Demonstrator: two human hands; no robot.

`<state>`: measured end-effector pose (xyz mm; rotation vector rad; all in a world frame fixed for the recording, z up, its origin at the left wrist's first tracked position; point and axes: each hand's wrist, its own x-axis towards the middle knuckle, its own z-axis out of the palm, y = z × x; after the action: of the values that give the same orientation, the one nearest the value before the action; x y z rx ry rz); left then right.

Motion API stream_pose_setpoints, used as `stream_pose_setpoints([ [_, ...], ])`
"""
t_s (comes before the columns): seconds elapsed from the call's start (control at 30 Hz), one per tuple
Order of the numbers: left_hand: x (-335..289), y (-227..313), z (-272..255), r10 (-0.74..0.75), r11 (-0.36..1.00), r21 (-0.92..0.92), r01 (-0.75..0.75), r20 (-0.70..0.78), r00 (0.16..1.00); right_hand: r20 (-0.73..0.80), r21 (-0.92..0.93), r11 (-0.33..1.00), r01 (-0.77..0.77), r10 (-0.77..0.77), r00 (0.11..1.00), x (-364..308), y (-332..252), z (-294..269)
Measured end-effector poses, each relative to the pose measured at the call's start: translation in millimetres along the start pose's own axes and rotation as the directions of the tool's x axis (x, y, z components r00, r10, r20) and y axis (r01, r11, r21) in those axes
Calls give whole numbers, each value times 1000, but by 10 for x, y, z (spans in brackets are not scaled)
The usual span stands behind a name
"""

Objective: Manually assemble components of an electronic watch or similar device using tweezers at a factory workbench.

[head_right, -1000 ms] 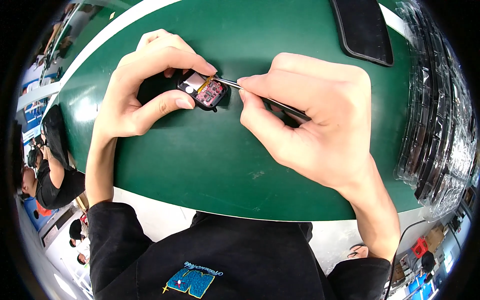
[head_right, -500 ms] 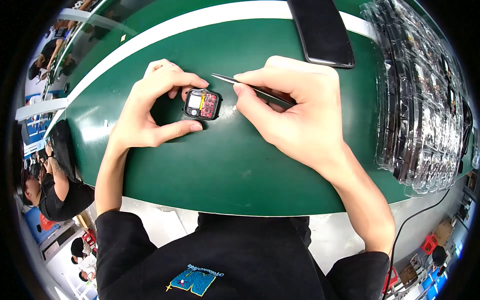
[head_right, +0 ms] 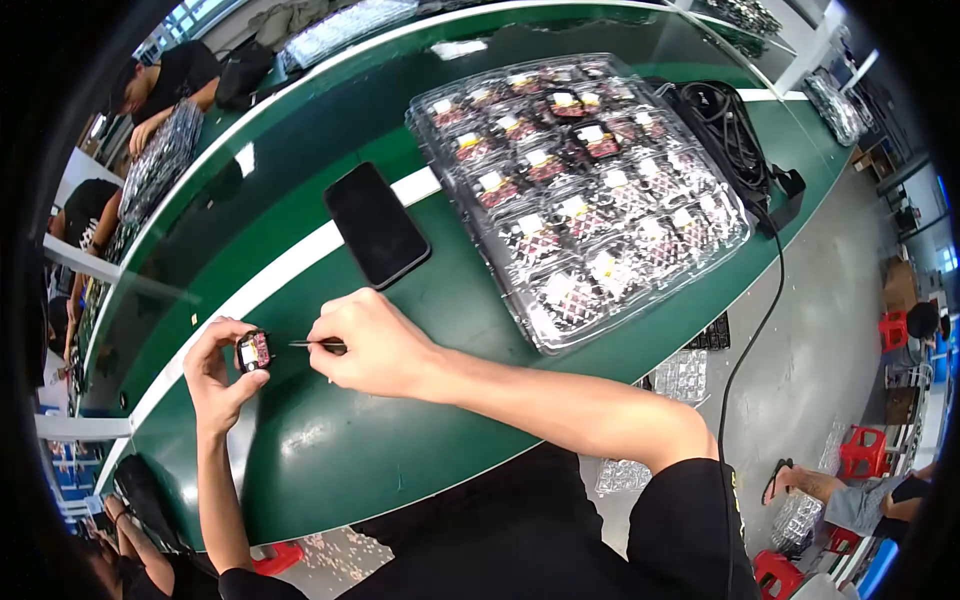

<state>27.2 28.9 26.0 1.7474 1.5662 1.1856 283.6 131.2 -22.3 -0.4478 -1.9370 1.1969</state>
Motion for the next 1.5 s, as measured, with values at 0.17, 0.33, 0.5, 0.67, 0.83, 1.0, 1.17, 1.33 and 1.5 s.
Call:
stream_pose_setpoints([
  [0.17, 1044, 725, 411, 272, 961, -90, -263, 104, 957, -19, -41, 999, 20, -21, 1000, -26, -20, -17],
  [0.33, 2155, 1443, 1306, 385, 906, 3, -423, 407, 828, 24, -41, 999, -22, 23, 999, -11, -12, 1],
  [0.5, 2986, 1634, 2144, 454, 821, 41, -569, 557, 695, 33, -41, 997, -66, 67, 997, -46, -38, -5],
  [0.67, 3279, 1640, 2451, 426, 753, 137, -644, 645, 635, 47, -48, 997, -61, 63, 997, -65, -47, -13],
  [0.83, 3237, 1535, 2415, 482, 778, 34, -627, 607, 632, 45, -41, 996, -79, 81, 996, -58, -70, -61],
  [1.0, 2845, 1223, 1693, 588, 678, 200, -707, 429, 686, 61, -52, 998, 19, -16, 998, 26, -40, 69],
  [1.17, 2223, 547, 840, 462, 764, 353, -541, 286, 840, 56, -111, 992, -63, 70, 996, -54, -127, -111],
  [1.33, 1212, -577, -598, 197, 707, 689, -161, 27, 980, 48, -112, 993, -32, 38, 998, -5, -182, 27],
  [1.5, 163, -1639, -2073, 19, 499, 807, 315, -374, 927, 60, -164, 984, -73, 84, 995, 31, -199, 13],
])
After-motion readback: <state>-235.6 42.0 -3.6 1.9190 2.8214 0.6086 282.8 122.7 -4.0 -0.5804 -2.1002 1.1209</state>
